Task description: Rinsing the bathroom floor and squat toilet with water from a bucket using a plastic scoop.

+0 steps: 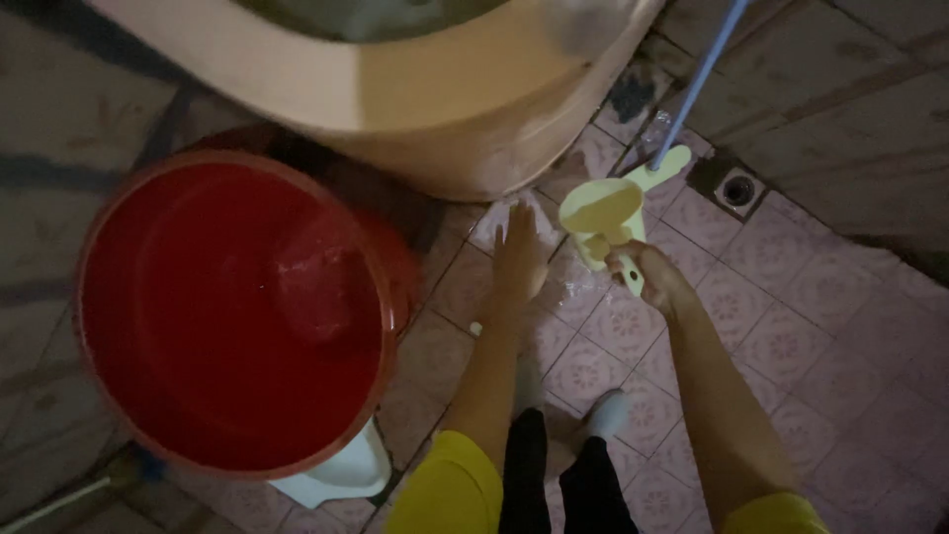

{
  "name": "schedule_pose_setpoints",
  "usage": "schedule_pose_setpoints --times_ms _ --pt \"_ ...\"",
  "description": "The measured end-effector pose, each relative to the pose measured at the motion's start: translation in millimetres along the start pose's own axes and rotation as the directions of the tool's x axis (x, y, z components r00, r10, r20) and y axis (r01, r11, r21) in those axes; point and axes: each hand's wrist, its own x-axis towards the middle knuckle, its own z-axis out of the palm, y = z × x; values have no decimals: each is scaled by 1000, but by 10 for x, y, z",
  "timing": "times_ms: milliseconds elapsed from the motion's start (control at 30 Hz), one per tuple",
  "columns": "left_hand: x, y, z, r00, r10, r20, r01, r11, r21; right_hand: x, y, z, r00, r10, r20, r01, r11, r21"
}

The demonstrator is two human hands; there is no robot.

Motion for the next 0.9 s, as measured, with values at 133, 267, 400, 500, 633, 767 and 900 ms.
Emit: schedule_pose_setpoints --times_ms 133,267,400,500,633,767,900 --pt "163 297 -60 997 42 -62 -47 996 -78 -101 -292 -62 998 -53 -22 55 993 108" --pt "303 601 -325 999 32 18 -28 987 -156 -172 -364 -277 994 -107 -17 108 976 191" --pt "459 861 -524 997 34 69 -18 975 -219 -457 -492 -370 994 -96 -51 106 960 260" --pt "492 925 -425 995 82 54 -67 969 -236 -529 -425 -564 994 -106 32 90 940 329" --pt "585 1054 -364 992 107 72 -82 955 -285 -791 -537 -563 996 -88 -30 93 943 321" --pt "650 1271 -544 987 134 93 -104 957 -271 -964 -634 -650 995 -95 -21 97 942 321" --pt "661 1503 -755 989 105 107 -75 964 -255 -961 -663 -874 991 -128 -39 134 939 317"
